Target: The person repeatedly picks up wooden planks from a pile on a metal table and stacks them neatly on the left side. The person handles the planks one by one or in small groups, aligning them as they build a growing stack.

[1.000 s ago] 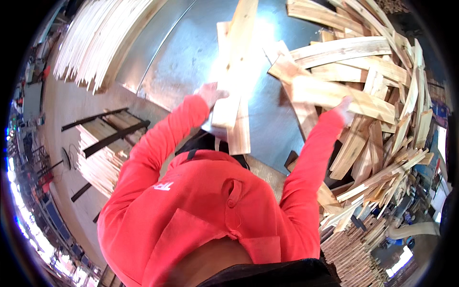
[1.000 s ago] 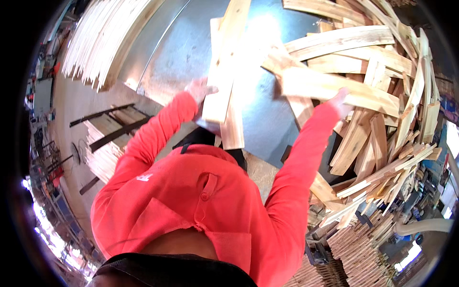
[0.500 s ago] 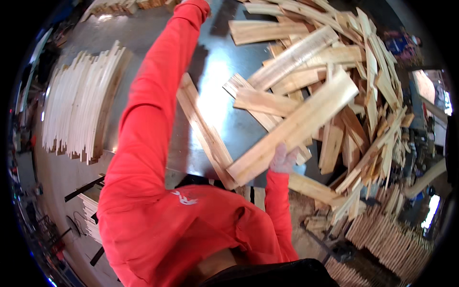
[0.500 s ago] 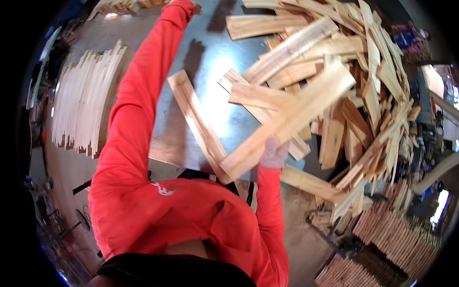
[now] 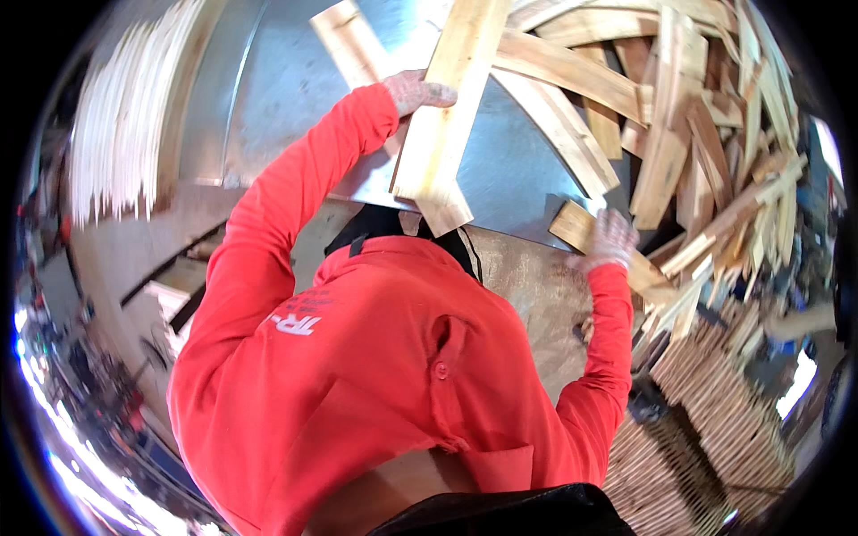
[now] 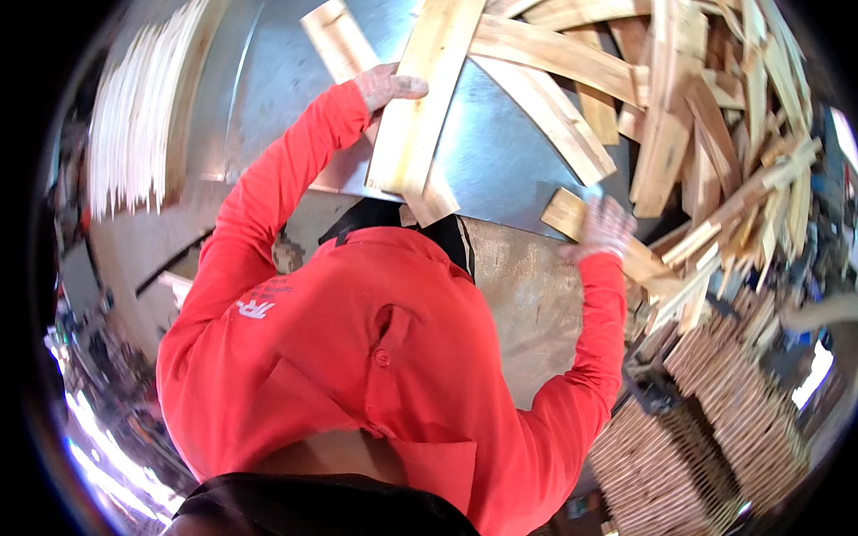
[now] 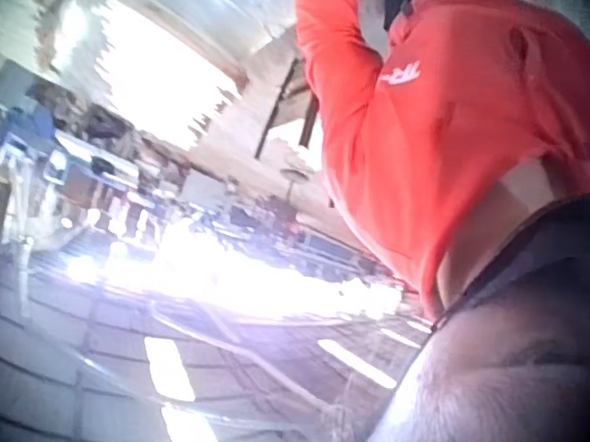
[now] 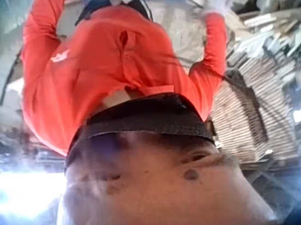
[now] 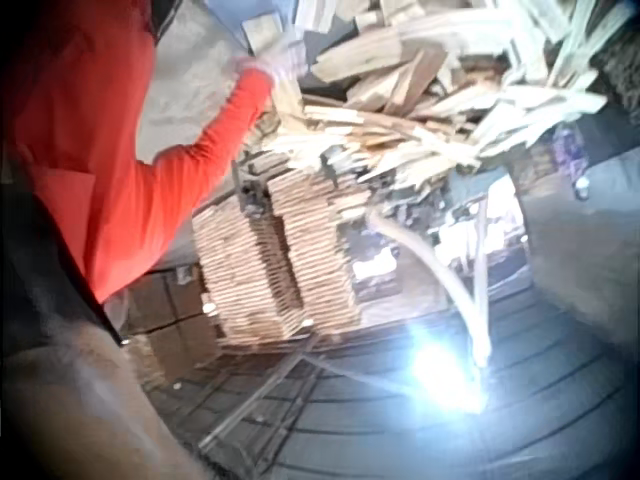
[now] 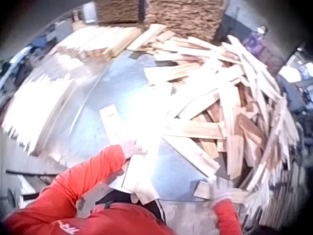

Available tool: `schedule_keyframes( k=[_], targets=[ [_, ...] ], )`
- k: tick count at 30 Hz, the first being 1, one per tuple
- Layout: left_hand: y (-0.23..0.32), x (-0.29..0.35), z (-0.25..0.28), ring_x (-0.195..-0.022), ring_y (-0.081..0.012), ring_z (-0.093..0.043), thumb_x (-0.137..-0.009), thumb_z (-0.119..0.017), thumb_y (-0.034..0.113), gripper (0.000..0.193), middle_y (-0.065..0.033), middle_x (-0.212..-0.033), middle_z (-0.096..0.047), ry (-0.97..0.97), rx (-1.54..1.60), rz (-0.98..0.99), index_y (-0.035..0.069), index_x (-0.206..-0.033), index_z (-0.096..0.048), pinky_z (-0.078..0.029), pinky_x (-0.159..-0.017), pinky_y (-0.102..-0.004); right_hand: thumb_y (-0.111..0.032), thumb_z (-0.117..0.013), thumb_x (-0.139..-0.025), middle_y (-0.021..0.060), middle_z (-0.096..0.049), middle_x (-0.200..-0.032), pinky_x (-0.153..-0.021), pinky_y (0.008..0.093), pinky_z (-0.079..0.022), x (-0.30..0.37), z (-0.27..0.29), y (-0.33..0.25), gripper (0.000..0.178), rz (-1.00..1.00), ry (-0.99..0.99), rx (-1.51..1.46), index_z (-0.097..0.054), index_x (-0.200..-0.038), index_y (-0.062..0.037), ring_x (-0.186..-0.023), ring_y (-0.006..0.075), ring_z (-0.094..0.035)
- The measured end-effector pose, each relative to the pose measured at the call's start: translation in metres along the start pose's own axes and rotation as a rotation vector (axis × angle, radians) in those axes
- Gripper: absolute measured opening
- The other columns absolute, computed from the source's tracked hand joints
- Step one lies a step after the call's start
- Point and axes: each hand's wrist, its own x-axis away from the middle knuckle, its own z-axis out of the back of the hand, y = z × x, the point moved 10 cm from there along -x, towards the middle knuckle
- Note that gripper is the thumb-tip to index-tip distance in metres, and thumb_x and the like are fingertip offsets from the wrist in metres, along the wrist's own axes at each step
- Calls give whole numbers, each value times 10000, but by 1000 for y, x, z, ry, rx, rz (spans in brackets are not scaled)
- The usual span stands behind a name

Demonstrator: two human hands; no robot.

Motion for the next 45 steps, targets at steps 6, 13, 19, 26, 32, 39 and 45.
schedule_keyframes(
  k=[6,13,19,26,32,39,45],
  targets=[
    [-29,10,35,-883,-237,-663,-741,-743,506,660,-130,-1009,-687,265,-409,-68,33,-1184,-620,-506,-829,-332,-415,-804,-603,218,-485,-1329,-1053,426,-366,-20,0,16,1160,71,51,-246,-145,-1493,-71,-1230,356,-488],
    [-47,105,83,-870,-251,-655,-763,-717,434,545,-160,-963,-687,703,-694,33,26,-1117,-649,-501,-801,-360,-489,-745,-702,268,-421,-1399,-1036,422,-394,-119,204,-90,1047,302,433,-945,-215,-1466,-8,-1266,378,-463],
    [-112,337,110,-895,-169,-649,-807,-719,205,446,-114,-1006,-675,1069,187,-236,-26,-1167,-591,-524,-811,-312,-830,-528,-670,290,-255,-1492,-1153,533,-152,-137,125,-194,1196,163,616,-413,-192,-1493,-31,-1391,431,-245],
    [-299,686,127,-810,-202,-645,-753,-760,225,478,-122,-946,-689,2030,127,162,-11,-1140,-607,-518,-747,-337,-702,-638,-700,208,-466,-1395,-1080,459,-334,-103,98,-135,1024,-100,568,-438,-343,-1453,-74,-1257,388,-468],
    [-492,858,175,-651,-208,-616,-759,-730,192,351,-100,-787,-664,2173,417,770,16,-1043,-623,-504,-619,-342,-608,-630,-794,189,-508,-1365,-972,410,-458,-86,119,-206,889,-100,419,-650,-311,-1480,-141,-1134,376,-572],
    [-622,760,406,-1179,-346,-553,-858,-586,552,720,-239,-1251,-580,1795,258,686,-10,-1302,-516,-420,-1014,-398,-700,-640,-717,254,-436,-1395,-1000,498,-438,-28,100,-324,1091,-287,313,-224,-59,-1531,-263,-1181,434,-526],
    [-722,650,456,-964,-344,-610,-965,-401,482,467,-167,-1011,-643,1572,444,782,102,-1111,-630,-492,-826,-457,-663,-703,-661,253,-361,-1445,-1038,450,-408,11,80,-346,1168,-211,116,-553,-110,-1511,-124,-1239,384,-480]
  ],
)
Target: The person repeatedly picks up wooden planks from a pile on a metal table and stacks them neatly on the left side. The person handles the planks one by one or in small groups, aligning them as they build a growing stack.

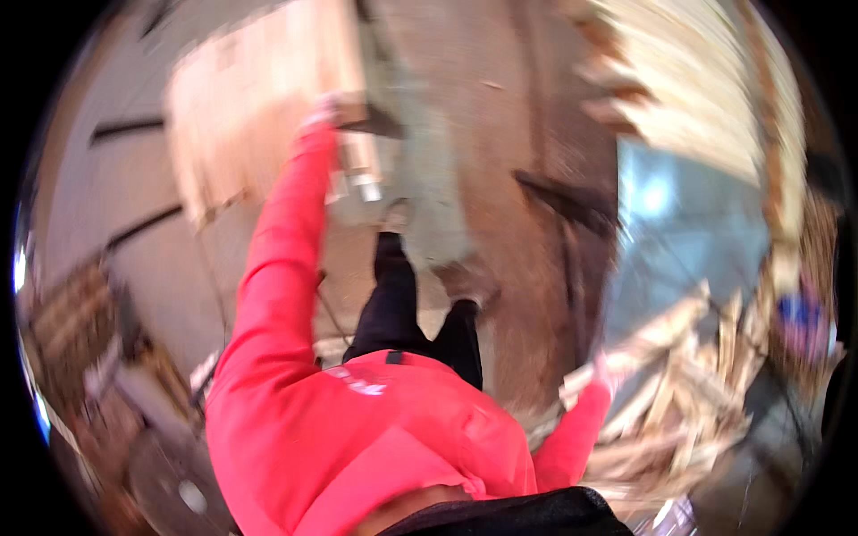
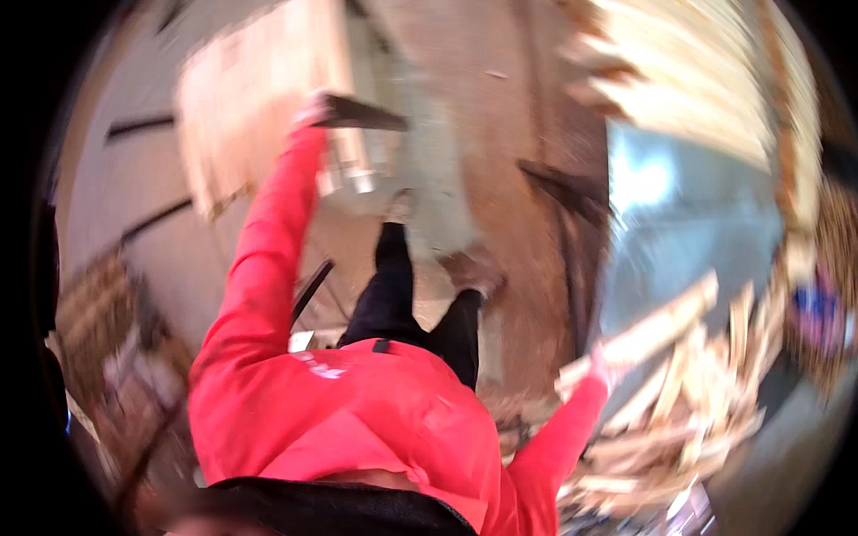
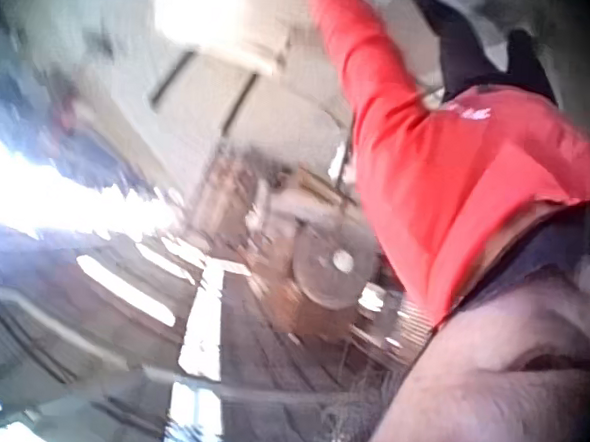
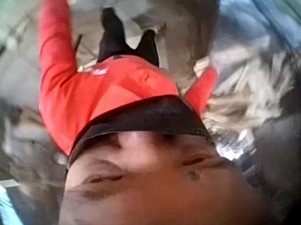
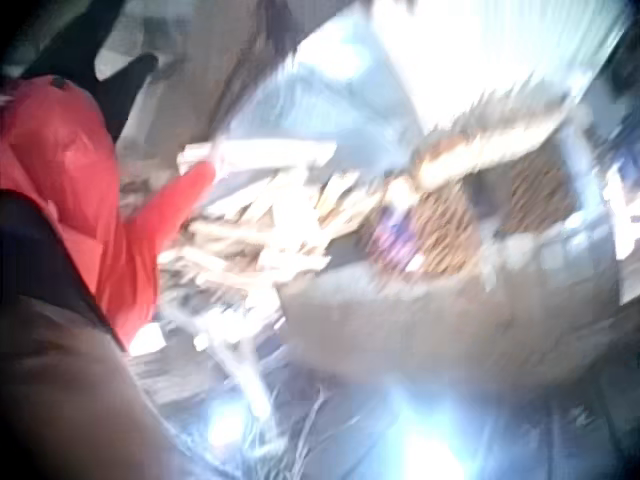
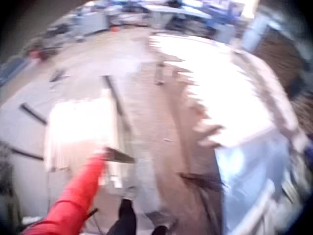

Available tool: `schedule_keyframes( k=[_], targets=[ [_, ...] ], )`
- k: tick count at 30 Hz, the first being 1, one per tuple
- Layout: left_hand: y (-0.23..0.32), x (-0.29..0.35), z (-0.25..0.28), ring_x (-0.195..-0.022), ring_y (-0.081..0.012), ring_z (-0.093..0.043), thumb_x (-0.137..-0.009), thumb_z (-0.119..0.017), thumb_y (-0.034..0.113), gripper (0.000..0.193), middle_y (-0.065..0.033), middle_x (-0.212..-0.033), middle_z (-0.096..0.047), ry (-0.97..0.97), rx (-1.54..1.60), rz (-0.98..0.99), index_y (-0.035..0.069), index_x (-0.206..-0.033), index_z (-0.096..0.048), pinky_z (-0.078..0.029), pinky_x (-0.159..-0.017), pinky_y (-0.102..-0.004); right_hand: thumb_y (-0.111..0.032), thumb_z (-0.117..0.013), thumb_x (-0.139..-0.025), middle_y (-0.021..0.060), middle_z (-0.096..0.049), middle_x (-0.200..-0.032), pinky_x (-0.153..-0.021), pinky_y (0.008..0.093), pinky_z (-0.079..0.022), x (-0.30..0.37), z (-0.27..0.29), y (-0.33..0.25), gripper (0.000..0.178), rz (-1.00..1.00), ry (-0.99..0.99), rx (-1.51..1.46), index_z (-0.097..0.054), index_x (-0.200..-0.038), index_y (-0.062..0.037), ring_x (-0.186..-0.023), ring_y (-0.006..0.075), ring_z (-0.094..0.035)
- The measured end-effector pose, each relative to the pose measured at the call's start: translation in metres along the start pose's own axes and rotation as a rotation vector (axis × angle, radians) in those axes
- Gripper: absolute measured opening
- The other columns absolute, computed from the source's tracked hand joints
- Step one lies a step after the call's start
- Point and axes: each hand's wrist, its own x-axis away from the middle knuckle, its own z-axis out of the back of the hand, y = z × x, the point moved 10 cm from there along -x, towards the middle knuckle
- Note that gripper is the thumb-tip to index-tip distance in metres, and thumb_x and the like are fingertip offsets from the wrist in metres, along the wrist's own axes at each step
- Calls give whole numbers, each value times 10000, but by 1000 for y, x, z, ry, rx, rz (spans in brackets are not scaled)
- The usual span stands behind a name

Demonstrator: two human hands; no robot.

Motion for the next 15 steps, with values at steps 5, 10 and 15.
schedule_keyframes(
  k=[5,10,15],
  targets=[
    [-81,66,-10,-803,-249,-601,-941,-488,438,419,-120,-957,-636,-151,671,1,86,-1140,-599,-497,-672,-367,-559,-743,-656,260,-414,-1391,-1021,459,-417,11,-2,-53,1088,251,-569,-925,-220,-1456,-39,-1174,385,-510],
    [-10,433,-160,-653,-164,-587,-911,-565,408,431,-82,-922,-649,-832,269,-173,75,-1186,-573,-484,-561,-281,-455,-782,-650,267,-466,-1336,-1003,468,-427,40,32,-29,1010,394,-1158,-1852,-331,-1401,46,-1109,385,-541],
    [121,783,-326,-1040,-264,-505,-961,-441,442,436,-118,-1148,-510,-1561,-77,-1614,83,-1208,-455,-418,-830,-465,-327,-722,-709,250,-529,-1279,-974,473,-474,34,17,34,819,182,-1498,-1935,-390,-1355,49,-1136,366,-563]
  ],
)
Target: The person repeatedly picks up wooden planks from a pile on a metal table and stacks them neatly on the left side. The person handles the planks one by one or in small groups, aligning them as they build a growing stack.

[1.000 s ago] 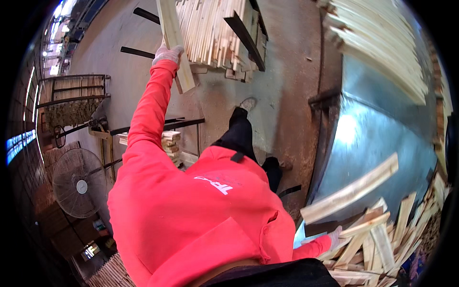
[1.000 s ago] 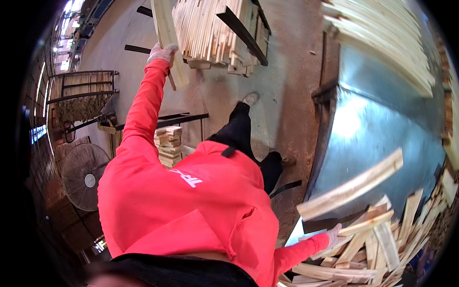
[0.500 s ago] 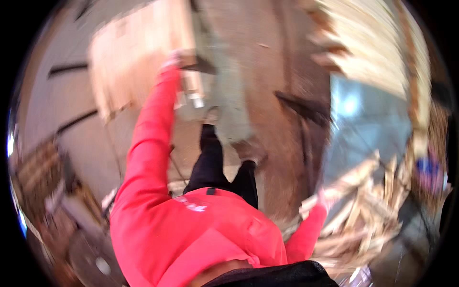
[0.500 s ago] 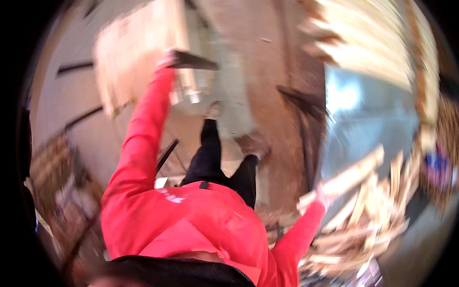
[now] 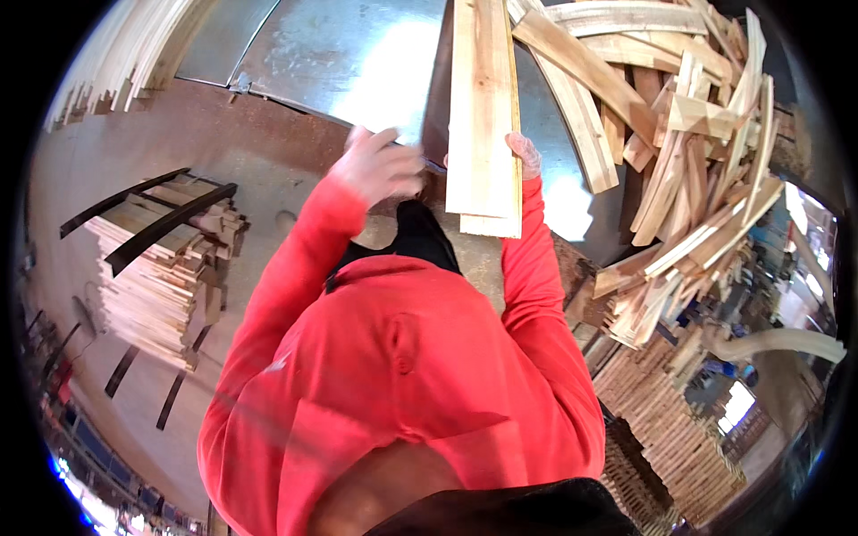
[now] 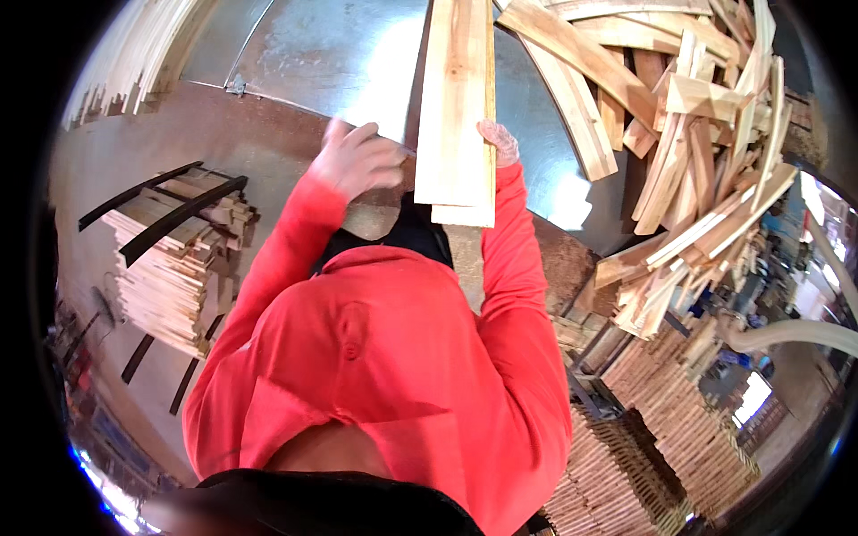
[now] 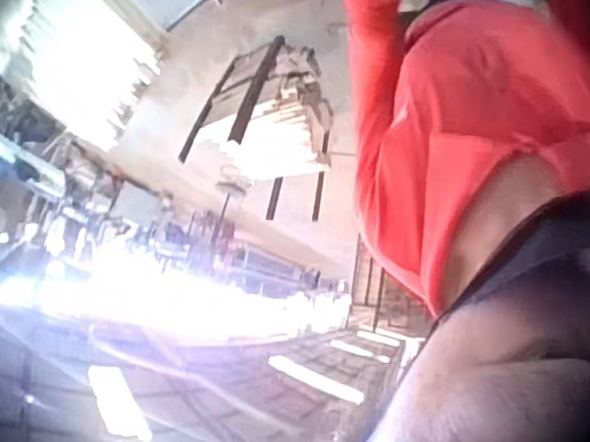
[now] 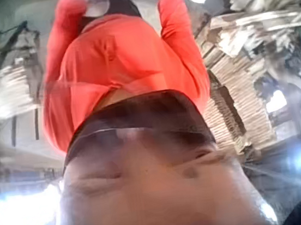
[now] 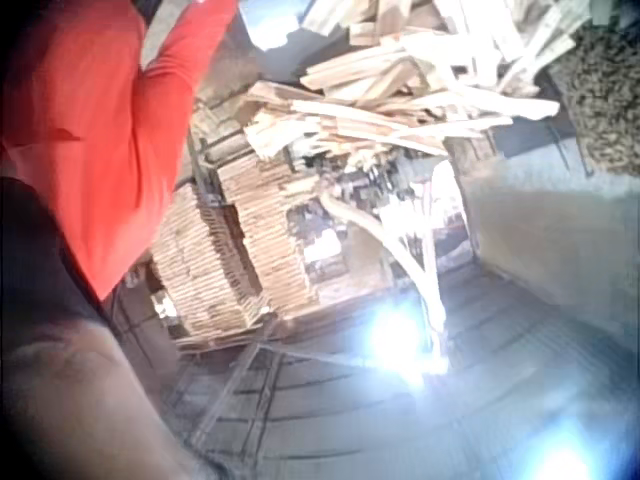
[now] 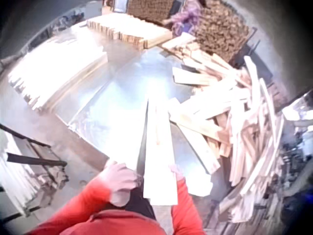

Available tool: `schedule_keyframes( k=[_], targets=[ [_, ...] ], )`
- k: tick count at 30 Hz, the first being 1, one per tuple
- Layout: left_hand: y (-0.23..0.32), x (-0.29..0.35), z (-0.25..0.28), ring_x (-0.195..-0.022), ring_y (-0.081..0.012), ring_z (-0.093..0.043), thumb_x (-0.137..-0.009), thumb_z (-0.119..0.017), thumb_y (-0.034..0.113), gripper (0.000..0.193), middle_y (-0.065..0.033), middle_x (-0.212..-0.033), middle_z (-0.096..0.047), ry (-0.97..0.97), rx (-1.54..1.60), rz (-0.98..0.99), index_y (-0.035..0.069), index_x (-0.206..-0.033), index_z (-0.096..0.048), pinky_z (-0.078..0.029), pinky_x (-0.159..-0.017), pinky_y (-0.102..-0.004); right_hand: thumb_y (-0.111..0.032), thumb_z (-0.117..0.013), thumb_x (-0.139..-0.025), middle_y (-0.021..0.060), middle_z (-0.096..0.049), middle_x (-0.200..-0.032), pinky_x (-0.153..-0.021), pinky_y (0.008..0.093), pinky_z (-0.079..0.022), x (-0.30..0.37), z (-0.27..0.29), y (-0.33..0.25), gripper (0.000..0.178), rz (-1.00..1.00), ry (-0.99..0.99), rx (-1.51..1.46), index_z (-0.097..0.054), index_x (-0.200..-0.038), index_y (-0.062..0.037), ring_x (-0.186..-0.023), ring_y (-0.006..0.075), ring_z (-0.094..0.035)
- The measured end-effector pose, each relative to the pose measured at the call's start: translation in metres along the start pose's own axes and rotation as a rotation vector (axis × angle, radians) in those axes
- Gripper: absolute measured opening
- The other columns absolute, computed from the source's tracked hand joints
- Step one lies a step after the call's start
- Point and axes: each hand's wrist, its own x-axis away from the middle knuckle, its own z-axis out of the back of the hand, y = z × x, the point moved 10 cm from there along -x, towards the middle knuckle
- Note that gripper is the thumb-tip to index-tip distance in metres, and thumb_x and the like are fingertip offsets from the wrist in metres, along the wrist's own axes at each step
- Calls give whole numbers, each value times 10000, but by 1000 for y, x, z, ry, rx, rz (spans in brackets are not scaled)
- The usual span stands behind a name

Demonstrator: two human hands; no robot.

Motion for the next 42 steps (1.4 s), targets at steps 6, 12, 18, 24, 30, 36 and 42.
schedule_keyframes(
  k=[6,12,18,24,30,36,42],
  targets=[
    [-49,-125,-36,-1114,-259,-590,-930,-564,359,521,-163,-1164,-629,328,265,762,0,-1299,-484,-456,-995,-429,-291,-815,-749,166,-588,-1237,-922,307,-469,53,61,-126,963,186,486,928,-253,-1472,5,-1091,196,-586],
    [-45,-112,-81,-1044,-262,-618,-936,-548,365,451,-117,-1121,-658,663,887,755,-5,-1190,-582,-482,-878,-360,-697,-528,-803,281,-447,-1358,-1049,427,-378,34,11,-145,951,-204,487,2096,-211,-1502,-134,-1246,403,-472],
    [-43,-105,-58,-937,-194,-620,-862,-650,424,523,-111,-1030,-675,502,173,974,-2,-1162,-606,-472,-860,-349,-559,-687,-736,220,-472,-1372,-1073,444,-336,65,68,-359,980,497,1094,2885,-186,-1494,-191,-1270,383,-457],
    [-57,-100,-65,-1014,-288,-614,-842,-613,568,638,-110,-1100,-644,640,346,1009,40,-1198,-572,-476,-912,-385,-658,-692,-651,241,-476,-1352,-1051,427,-381,-4,10,-340,1103,-65,875,2379,-268,-1460,-40,-1254,394,-462],
    [-103,-104,-81,-1017,-351,-599,-798,-669,562,734,-136,-1212,-563,628,1241,853,110,-1330,-443,-527,-783,-539,-690,-624,-703,283,-408,-1389,-1087,465,-325,-51,-12,-212,1058,-7,869,2290,-246,-1473,-71,-1295,416,-410],
    [-87,-102,-46,-756,-284,-642,-756,-743,426,641,-134,-991,-630,698,721,1051,-3,-1187,-543,-539,-592,-419,-603,-710,-676,242,-440,-1334,-1044,457,-361,63,102,-304,1068,-65,1171,2269,-190,-1508,-182,-1237,394,-449],
    [-92,-125,-81,-981,-320,-620,-871,-609,403,554,-174,-1125,-604,569,1394,765,14,-1252,-506,-524,-853,-434,-703,-537,-772,279,-446,-1364,-1044,434,-384,-6,-32,-186,982,-445,549,2125,-226,-1494,-114,-1256,405,-462]
  ],
)
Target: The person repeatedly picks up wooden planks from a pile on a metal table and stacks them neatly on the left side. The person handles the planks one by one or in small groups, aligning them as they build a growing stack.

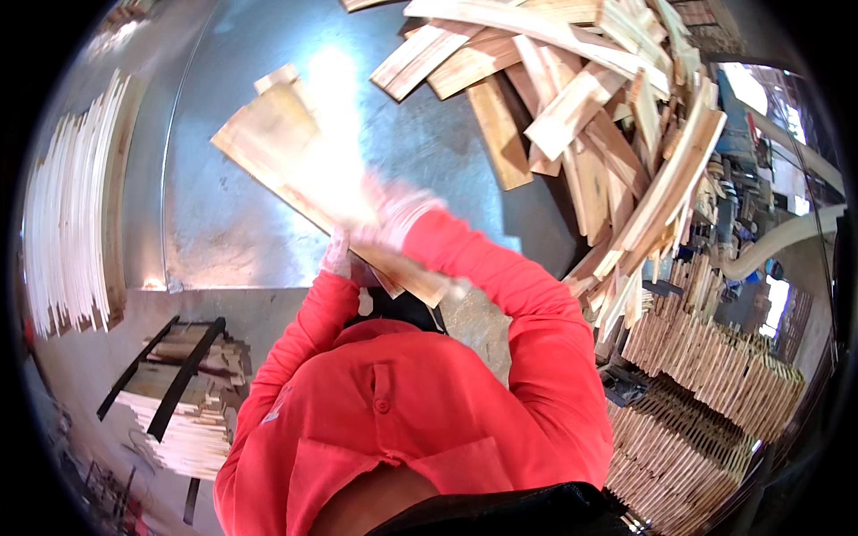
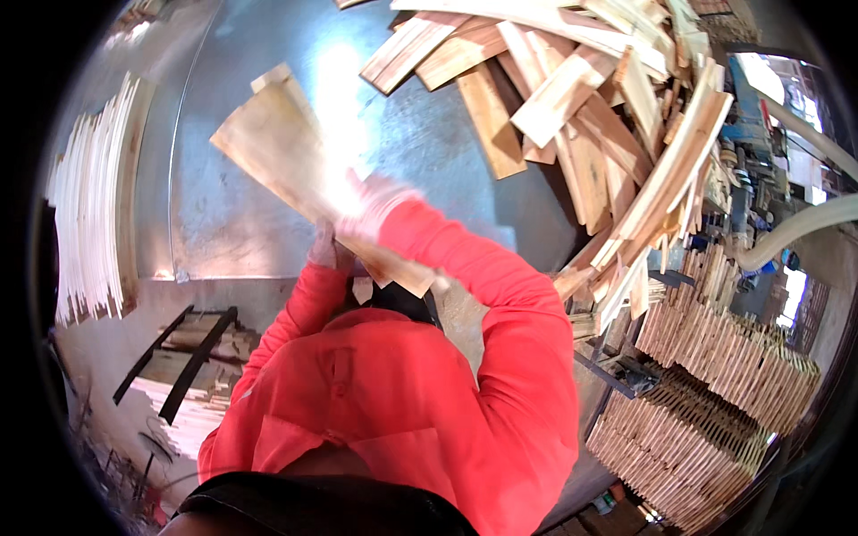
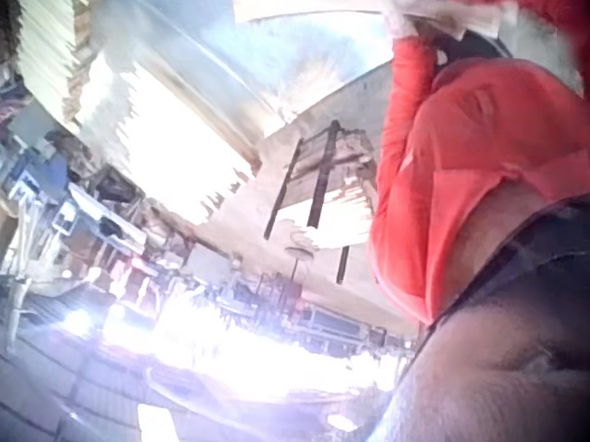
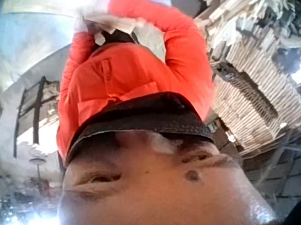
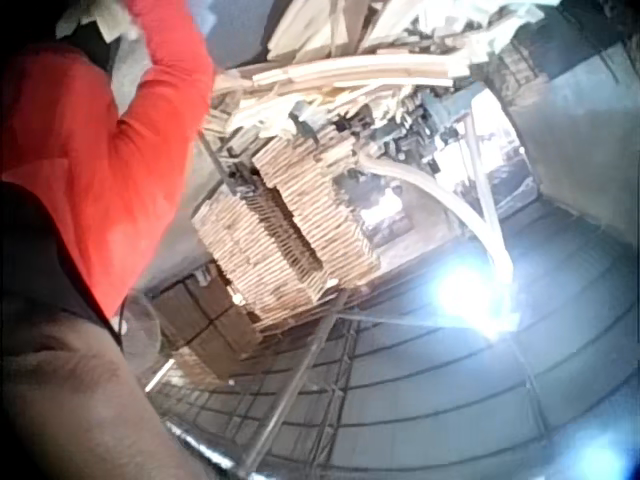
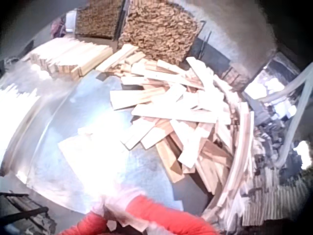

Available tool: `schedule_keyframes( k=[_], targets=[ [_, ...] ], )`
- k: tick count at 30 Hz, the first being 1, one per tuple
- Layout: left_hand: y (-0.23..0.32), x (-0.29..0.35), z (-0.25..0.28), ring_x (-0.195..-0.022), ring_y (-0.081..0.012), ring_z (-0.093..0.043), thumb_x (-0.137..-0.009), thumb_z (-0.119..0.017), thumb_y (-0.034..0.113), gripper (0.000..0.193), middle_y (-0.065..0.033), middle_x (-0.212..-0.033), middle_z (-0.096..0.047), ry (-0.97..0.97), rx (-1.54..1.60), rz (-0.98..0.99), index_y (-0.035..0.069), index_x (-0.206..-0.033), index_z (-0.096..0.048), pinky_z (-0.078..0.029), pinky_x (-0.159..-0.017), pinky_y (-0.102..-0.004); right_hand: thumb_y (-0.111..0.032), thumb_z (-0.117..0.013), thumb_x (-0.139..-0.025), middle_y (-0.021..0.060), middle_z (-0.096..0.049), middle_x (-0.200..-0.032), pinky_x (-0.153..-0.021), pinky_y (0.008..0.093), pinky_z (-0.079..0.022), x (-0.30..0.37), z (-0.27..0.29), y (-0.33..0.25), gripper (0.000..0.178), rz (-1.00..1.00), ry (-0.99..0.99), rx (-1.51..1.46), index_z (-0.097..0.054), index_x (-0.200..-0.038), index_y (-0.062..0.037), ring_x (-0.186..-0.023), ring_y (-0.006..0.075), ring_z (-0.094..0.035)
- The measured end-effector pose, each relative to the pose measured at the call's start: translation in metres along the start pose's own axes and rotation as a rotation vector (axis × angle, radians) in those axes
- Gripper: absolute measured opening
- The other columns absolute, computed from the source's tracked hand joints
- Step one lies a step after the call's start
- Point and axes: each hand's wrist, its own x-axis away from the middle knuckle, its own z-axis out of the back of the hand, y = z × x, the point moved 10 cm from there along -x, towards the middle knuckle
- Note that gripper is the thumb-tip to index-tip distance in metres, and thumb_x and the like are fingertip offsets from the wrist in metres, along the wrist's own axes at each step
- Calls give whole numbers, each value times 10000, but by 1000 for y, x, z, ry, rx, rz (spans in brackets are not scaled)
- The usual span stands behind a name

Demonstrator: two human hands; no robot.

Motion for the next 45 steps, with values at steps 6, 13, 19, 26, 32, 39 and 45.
schedule_keyframes(
  k=[6,13,19,26,32,39,45],
  targets=[
    [10,18,-43,-1042,-324,-572,-783,-701,282,618,-139,-1183,-551,144,-230,-166,50,-1302,-458,-496,-893,-473,-406,-720,-706,170,-615,-1169,-915,411,-488,11,249,77,463,-41,795,485,-661,-1047,-100,-1081,297,-594],
    [10,6,-49,-962,-293,-607,-779,-677,249,539,-143,-1088,-605,269,-148,-271,-12,-1226,-529,-512,-866,-400,-536,-758,-613,148,-553,-1296,-988,487,-379,-44,298,216,937,-536,527,536,-384,-1376,-143,-1230,296,-518],
    [46,14,-28,-895,-358,-634,-838,-631,233,518,-207,-1065,-608,357,-142,-257,-1,-1275,-479,-564,-782,-511,-573,-717,-681,226,-566,-1233,-966,492,-421,-32,262,79,919,-180,725,296,-307,-1381,-140,-1181,391,-531],
    [207,108,20,-863,-238,-638,-829,-690,282,578,-120,-1020,-650,656,-1031,-442,-14,-1281,-485,-538,-790,-351,-378,-690,-762,255,-603,-1141,-937,508,-438,-118,135,113,632,-78,755,-274,-444,-1250,-61,-1085,441,-559],
    [282,212,-11,-1008,-350,-639,-742,-747,384,702,-194,-1088,-662,1164,-1679,-406,108,-1323,-466,-494,-888,-400,-541,-669,-768,255,-369,-1420,-1044,465,-371,-53,-4,88,956,-286,675,-471,-233,-1477,-71,-1286,403,-411],
    [269,164,22,-1244,-366,-476,-735,-725,476,948,-177,-1363,-470,1229,-1889,-296,138,-1466,-224,-414,-1008,-474,-578,-720,-704,257,-238,-1499,-1137,439,-244,-62,-48,0,1146,-342,621,-50,-86,-1500,-51,-1385,386,-274],
    [258,187,15,-1239,-375,-481,-730,-725,473,1032,-168,-1417,-417,1093,-1940,-311,170,-1499,-108,-422,-993,-496,-373,-815,-652,232,-447,-1365,-1031,420,-401,-57,-49,17,1042,-495,527,-404,-232,-1448,-37,-1249,363,-463]
  ],
)
